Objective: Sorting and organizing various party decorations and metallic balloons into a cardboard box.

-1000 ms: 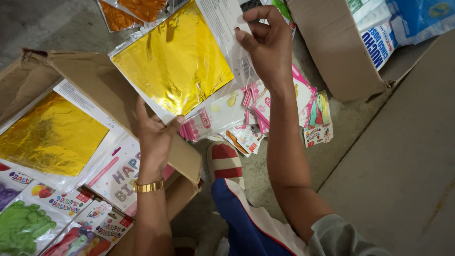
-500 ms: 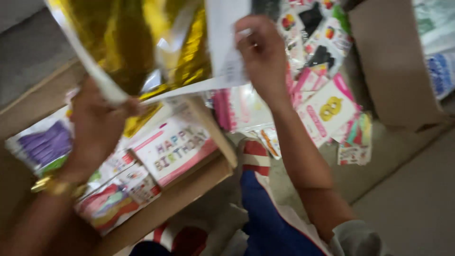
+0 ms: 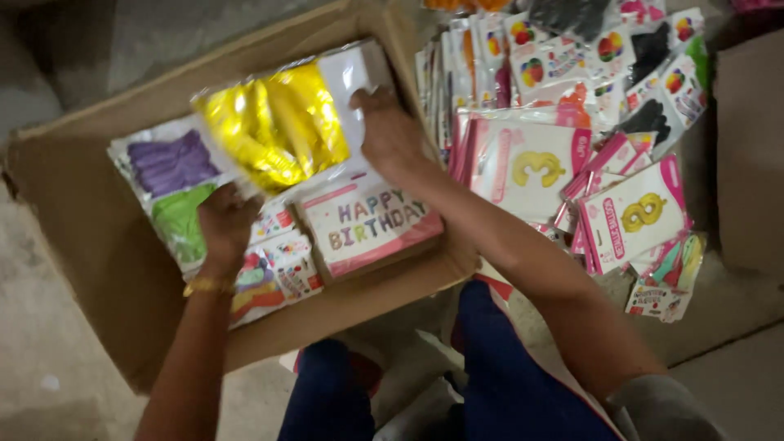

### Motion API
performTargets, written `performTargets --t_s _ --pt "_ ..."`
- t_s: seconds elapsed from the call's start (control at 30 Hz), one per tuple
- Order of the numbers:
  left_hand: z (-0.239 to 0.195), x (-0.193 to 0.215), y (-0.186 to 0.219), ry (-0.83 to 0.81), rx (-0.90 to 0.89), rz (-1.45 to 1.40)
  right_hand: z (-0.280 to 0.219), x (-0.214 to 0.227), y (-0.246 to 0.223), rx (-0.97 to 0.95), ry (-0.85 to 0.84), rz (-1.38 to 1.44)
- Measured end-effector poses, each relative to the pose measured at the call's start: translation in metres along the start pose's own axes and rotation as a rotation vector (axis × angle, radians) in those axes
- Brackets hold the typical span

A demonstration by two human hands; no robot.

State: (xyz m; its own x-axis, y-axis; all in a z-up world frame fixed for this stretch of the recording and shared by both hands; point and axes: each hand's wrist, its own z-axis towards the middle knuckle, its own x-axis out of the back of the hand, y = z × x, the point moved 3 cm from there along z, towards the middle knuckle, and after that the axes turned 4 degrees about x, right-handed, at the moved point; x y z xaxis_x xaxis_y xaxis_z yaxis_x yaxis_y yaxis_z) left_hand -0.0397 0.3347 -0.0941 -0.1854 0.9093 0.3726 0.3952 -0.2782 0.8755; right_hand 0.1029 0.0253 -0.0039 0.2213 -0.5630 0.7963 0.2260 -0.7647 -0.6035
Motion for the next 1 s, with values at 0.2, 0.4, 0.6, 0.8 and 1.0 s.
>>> performTargets --t_s 0.2,0.4,0.6,0.8,1.0 --pt "0.009 -0.023 -0.007 -0.059 -0.279 -0.122 0.006 0.001 0.029 0.135 0.131 -0.065" --pt "-0.003 -0.038 0.031 0.033 -0.112 0.105 0.012 -0.004 0.035 0.095 0.081 -0.143" --pt "-0.002 -0.039 0.026 0.026 -0.071 0.164 0.009 -0.016 0.044 0.145 -0.009 -0.295" --pt "-0.007 -0.039 0.041 0.034 -0.125 0.118 0.003 0.002 0.011 0.049 -0.209 -0.285" --pt "-0.001 -0.039 0.039 0.01 -0.183 0.244 -0.002 -0.015 0.024 0.155 -0.226 -0.38"
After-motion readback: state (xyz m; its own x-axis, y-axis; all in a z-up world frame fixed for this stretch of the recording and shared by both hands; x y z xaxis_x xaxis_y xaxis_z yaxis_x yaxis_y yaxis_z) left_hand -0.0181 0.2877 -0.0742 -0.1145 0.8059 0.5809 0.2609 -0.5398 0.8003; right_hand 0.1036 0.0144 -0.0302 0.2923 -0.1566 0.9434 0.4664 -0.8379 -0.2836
